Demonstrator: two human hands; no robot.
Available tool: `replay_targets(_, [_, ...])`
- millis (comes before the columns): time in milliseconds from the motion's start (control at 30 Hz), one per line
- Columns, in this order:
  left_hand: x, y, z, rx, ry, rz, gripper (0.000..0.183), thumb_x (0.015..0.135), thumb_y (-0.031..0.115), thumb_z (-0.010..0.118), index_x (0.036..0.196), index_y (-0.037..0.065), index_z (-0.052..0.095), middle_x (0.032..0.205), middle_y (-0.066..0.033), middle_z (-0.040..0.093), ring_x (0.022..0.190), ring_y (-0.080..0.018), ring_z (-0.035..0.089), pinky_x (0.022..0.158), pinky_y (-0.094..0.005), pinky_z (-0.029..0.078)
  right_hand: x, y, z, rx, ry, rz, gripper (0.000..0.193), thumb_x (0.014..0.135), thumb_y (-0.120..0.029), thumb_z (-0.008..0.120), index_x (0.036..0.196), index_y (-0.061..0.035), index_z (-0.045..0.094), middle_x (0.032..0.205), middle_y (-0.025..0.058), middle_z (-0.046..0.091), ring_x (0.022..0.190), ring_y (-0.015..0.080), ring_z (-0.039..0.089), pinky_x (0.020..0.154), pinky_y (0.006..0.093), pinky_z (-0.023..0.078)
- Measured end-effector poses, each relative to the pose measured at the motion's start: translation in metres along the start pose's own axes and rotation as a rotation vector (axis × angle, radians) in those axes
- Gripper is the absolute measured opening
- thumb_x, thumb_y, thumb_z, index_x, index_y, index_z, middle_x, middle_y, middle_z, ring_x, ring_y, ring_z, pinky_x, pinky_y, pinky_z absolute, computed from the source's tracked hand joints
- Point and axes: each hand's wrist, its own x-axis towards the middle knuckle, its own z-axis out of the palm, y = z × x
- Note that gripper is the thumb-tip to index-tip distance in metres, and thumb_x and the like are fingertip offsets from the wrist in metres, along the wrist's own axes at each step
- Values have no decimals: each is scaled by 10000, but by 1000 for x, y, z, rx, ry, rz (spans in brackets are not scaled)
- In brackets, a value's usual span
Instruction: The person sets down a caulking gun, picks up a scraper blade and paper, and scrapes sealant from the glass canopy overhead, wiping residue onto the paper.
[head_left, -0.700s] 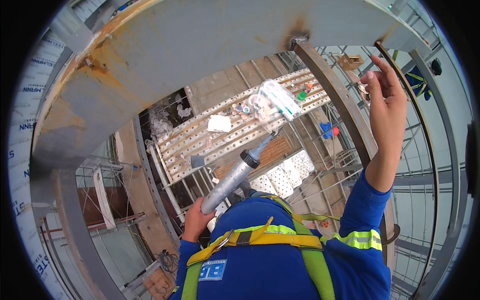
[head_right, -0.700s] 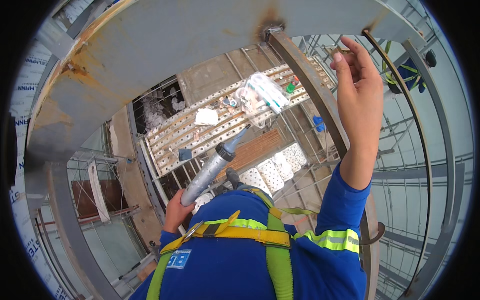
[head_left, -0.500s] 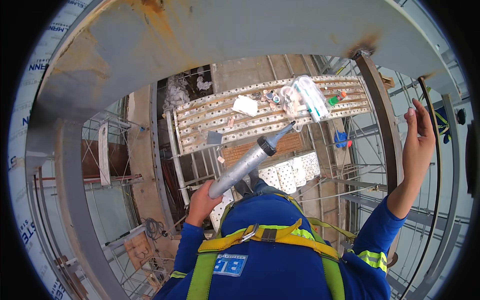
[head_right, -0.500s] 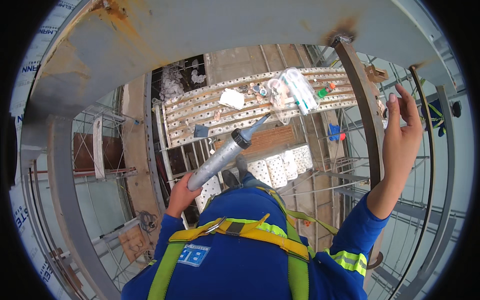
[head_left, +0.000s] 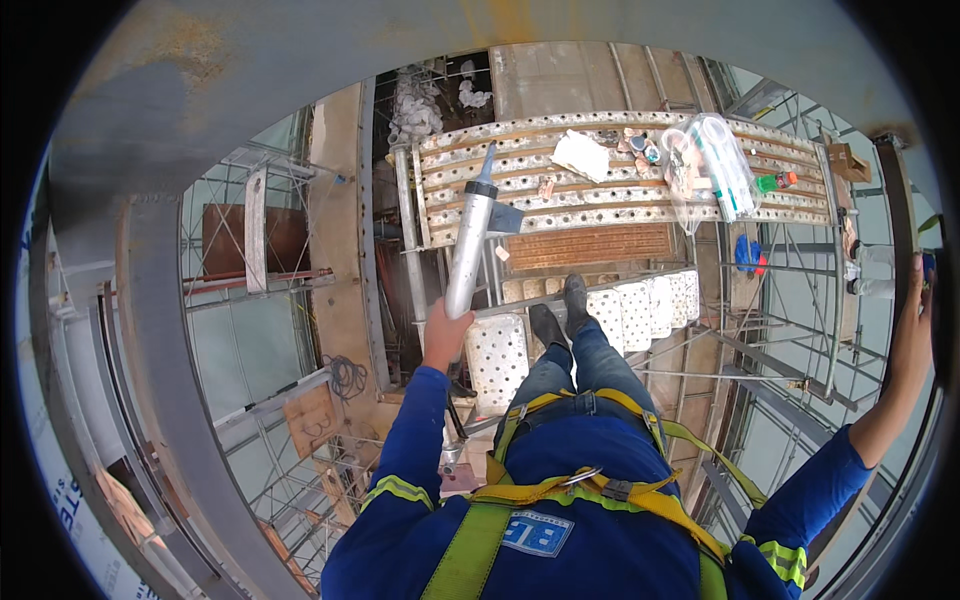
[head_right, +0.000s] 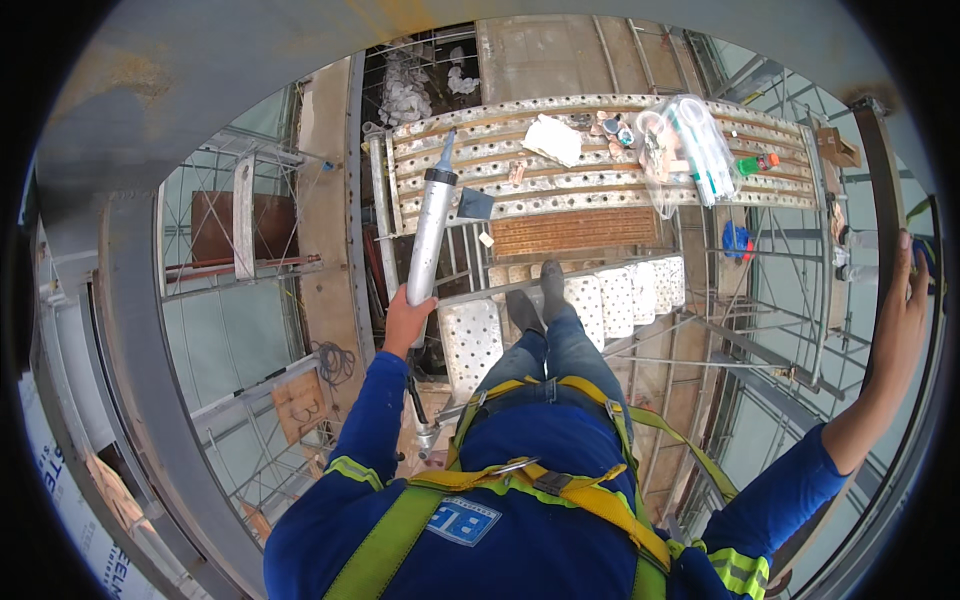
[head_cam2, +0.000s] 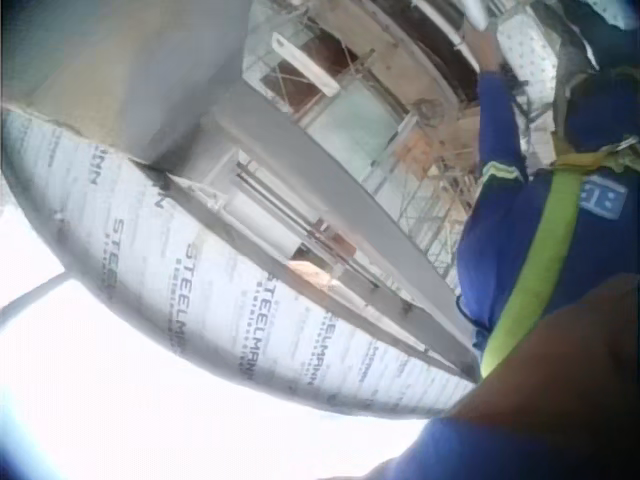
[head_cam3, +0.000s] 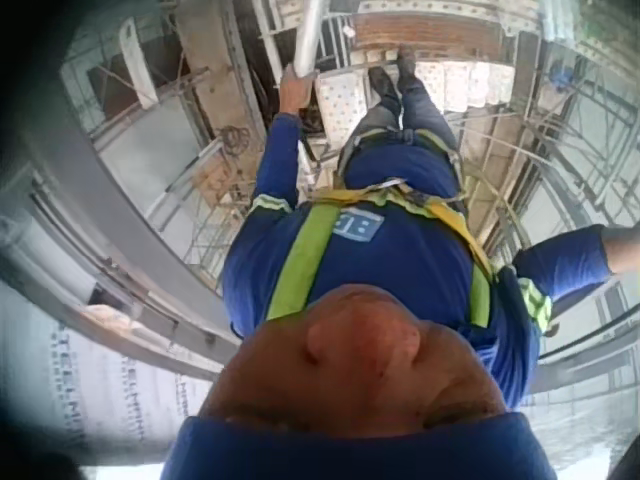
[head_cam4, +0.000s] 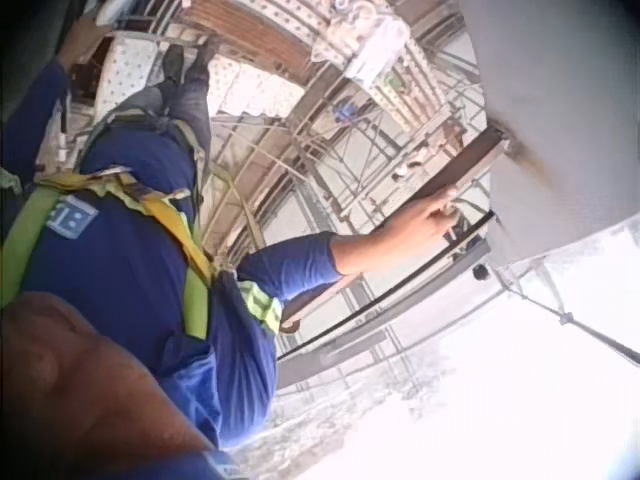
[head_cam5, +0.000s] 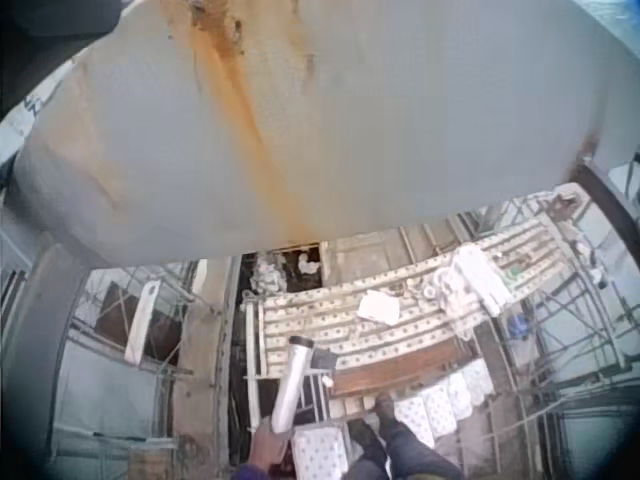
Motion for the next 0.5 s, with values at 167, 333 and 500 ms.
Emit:
replay_targets(167, [72, -33, 19, 52, 138, -73, 513, 762, 321, 734, 1123, -20, 604, 1035, -246, 670, 988, -422, 639, 850, -457, 491, -4, 24, 5, -156, -93, -66, 738, 954, -662, 400, 1480, -145, 422, 1403, 231, 511, 1275, 392, 504, 1032, 425, 413])
replay_targets(333, [132, -66, 43, 140, 301, -143, 544, 764, 337, 753, 1130, -36, 602, 1049, -251, 676, 990, -429, 648, 853, -473, 500, -16, 18, -14, -591, -190, -311, 603, 1026, -531, 366, 1470, -129, 431, 1468, 250, 429, 1315, 409, 464, 1068, 414, 385])
replay_targets(500, [218, -89, 66, 135, 442, -121, 491, 777, 244, 735, 1168, 4, 562, 1083, -247, 661, 1029, -424, 628, 870, -509, 494, -22, -16, -11, -196, -35, 103, 761, 999, -585, 397, 1449, 29, 406, 1422, 256, 486, 1321, 371, 470, 1070, 399, 380])
